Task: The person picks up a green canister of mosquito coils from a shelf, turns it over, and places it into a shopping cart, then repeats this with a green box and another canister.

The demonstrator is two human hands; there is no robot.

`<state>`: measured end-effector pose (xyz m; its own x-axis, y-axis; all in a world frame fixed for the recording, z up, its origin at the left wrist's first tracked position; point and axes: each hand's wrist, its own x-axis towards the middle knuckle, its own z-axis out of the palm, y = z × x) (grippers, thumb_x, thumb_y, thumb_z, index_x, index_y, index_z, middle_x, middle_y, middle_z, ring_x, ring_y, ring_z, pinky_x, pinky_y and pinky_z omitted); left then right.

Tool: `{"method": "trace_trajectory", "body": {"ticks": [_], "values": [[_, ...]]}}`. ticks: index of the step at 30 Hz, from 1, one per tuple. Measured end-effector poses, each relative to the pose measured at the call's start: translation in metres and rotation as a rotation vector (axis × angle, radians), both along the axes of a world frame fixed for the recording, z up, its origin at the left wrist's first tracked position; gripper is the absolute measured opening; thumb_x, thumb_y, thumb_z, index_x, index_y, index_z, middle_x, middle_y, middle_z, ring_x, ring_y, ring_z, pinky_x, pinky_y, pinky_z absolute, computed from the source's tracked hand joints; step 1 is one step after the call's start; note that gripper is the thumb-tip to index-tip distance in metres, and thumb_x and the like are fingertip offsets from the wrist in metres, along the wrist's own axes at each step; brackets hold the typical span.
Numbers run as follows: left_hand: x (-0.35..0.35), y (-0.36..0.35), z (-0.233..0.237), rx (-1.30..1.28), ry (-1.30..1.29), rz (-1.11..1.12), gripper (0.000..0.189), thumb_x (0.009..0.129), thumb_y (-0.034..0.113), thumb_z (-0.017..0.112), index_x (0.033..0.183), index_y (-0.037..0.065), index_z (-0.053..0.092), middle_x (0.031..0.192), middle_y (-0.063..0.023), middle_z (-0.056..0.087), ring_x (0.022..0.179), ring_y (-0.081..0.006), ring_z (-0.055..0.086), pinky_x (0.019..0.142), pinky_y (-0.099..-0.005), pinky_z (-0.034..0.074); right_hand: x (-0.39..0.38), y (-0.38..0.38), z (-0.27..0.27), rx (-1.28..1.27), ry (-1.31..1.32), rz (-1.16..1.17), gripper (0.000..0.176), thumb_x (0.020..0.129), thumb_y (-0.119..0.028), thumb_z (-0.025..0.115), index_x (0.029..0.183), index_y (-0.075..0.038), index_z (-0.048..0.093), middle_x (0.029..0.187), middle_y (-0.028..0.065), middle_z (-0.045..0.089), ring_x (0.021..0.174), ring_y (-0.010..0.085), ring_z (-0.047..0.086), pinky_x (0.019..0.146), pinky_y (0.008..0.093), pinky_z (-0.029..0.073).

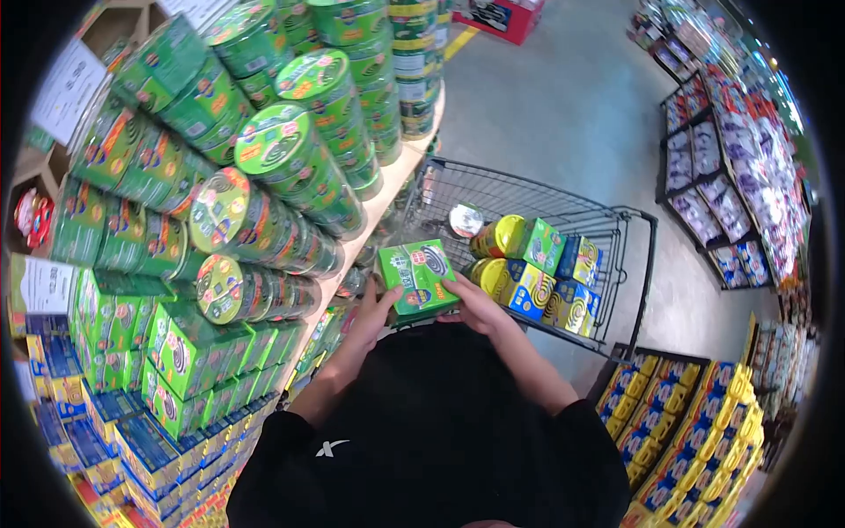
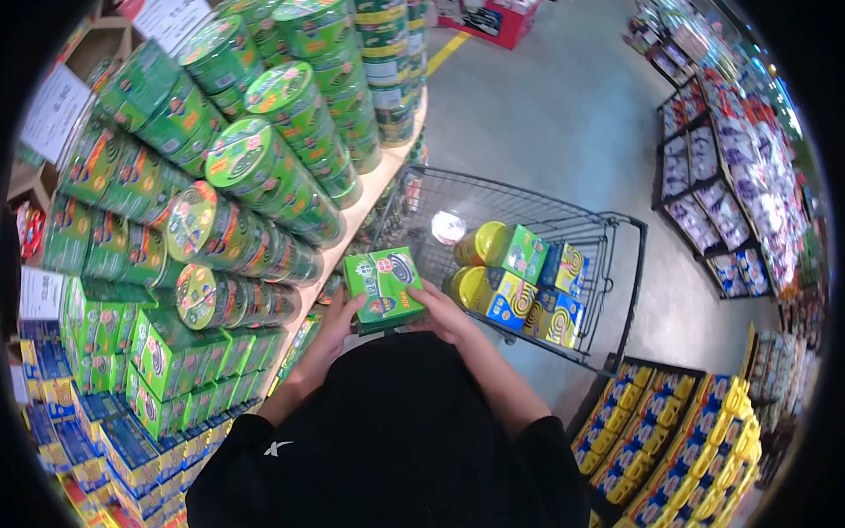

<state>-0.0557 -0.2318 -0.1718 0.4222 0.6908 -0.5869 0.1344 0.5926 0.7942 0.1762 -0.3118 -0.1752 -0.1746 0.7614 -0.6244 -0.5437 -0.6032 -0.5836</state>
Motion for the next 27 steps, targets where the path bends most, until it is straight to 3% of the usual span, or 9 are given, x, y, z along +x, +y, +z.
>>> {"method": "trace_trajectory", "body": {"ticks": [4,5,8,9,12,15,22,26,27], "values": [[-0.002,0.003,-0.01,-0.105,0.083,-0.031,0.086,0.097,0.05,0.063,0.16,0.008,0.022,0.147,-0.0205,0.045,0.128,-0.0303,0.052,0.093,-0.0448,0.051,0.012,-0.008,-0.013,0.01,0.041,-0.051,0.058,0.102,-0.04,0.057,0.152,-0.02,0.038,0.13,0.0038,0.06,0.114,0.0184,0.06,0.087,0.0453,0.052],[-0.006,0.005,-0.02,-0.112,0.004,-0.063,0.085,0.098,0.05,0.062,0.16,0.01,0.02,0.148,-0.0208,0.044,0.122,-0.031,0.057,0.088,-0.0426,0.054,0.018,-0.012,-0.013,0.026,0.038,-0.08,0.059,0.102,-0.039,0.058,0.153,-0.018,0.037,0.133,0.0051,0.058,0.114,0.0196,0.06,0.087,0.0454,0.054],[-0.002,0.006,-0.019,-0.072,-0.078,-0.008,0.078,0.1,0.044,0.06,0.16,0.011,0.022,0.146,-0.021,0.046,0.115,-0.0301,0.063,0.088,-0.0413,0.055,0.05,-0.028,-0.014,0.053,-0.135,-0.241,0.064,0.101,-0.038,0.059,0.155,-0.015,0.034,0.136,0.0071,0.056,0.117,0.0227,0.058,0.091,0.0483,0.053],[-0.002,0.008,-0.021,-0.06,-0.075,-0.01,0.072,0.105,0.036,0.055,0.16,0.01,0.017,0.142,-0.0213,0.049,0.11,-0.0296,0.066,0.085,-0.0395,0.055,0.065,-0.036,-0.017,0.067,-0.169,-0.311,0.068,0.1,-0.038,0.06,0.156,-0.012,0.03,0.141,0.0089,0.053,0.123,0.0259,0.055,0.093,0.0513,0.053],[-0.004,0.008,-0.026,-0.072,-0.051,0.082,0.068,0.101,0.033,0.062,0.156,0.008,0.03,0.134,-0.0168,0.055,0.109,-0.0275,0.066,0.085,-0.0384,0.055,0.103,-0.063,-0.03,0.017,-0.33,-0.555,0.071,0.1,-0.039,0.059,0.157,-0.012,0.027,0.143,0.0089,0.051,0.125,0.0265,0.054,0.093,0.0507,0.052],[-0.003,0.01,-0.029,-0.105,-0.018,0.098,0.067,0.099,0.029,0.064,0.153,0.005,0.033,0.13,-0.0148,0.057,0.108,-0.0269,0.066,0.085,-0.0373,0.055,0.125,-0.085,-0.034,-0.034,-0.413,-0.717,0.066,0.101,-0.038,0.059,0.157,-0.019,0.03,0.144,0.0095,0.049,0.126,0.0286,0.052,0.092,0.0507,0.051],[0.013,0.012,-0.034,-0.142,-0.013,0.063,0.063,0.1,0.024,0.062,0.152,0.004,0.031,0.13,-0.0176,0.057,0.107,-0.0276,0.066,0.086,-0.0397,0.054,0.15,-0.121,-0.102,0.038,-0.256,-1.067,0.053,0.103,-0.038,0.055,0.149,-0.017,0.04,0.143,0.0105,0.05,0.131,0.0325,0.049,0.1,0.0626,0.042],[0.022,0.013,-0.032,-0.142,-0.008,0.025,0.062,0.1,0.025,0.062,0.151,0.005,0.033,0.131,-0.0175,0.058,0.108,-0.0273,0.065,0.087,-0.0397,0.054,0.17,-0.142,-0.144,0.076,-0.008,-1.089,0.047,0.104,-0.038,0.052,0.144,-0.014,0.043,0.145,0.0142,0.048,0.133,0.0364,0.047,0.103,0.0647,0.042],[0.023,0.015,-0.03,-0.142,-0.011,0.024,0.062,0.1,0.026,0.062,0.151,0.005,0.033,0.131,-0.0175,0.058,0.109,-0.0272,0.065,0.087,-0.0398,0.054,0.171,-0.144,-0.143,0.045,-0.069,-1.074,0.047,0.104,-0.038,0.052,0.144,-0.014,0.044,0.145,0.0147,0.048,0.133,0.0368,0.047,0.103,0.0648,0.043]]}}
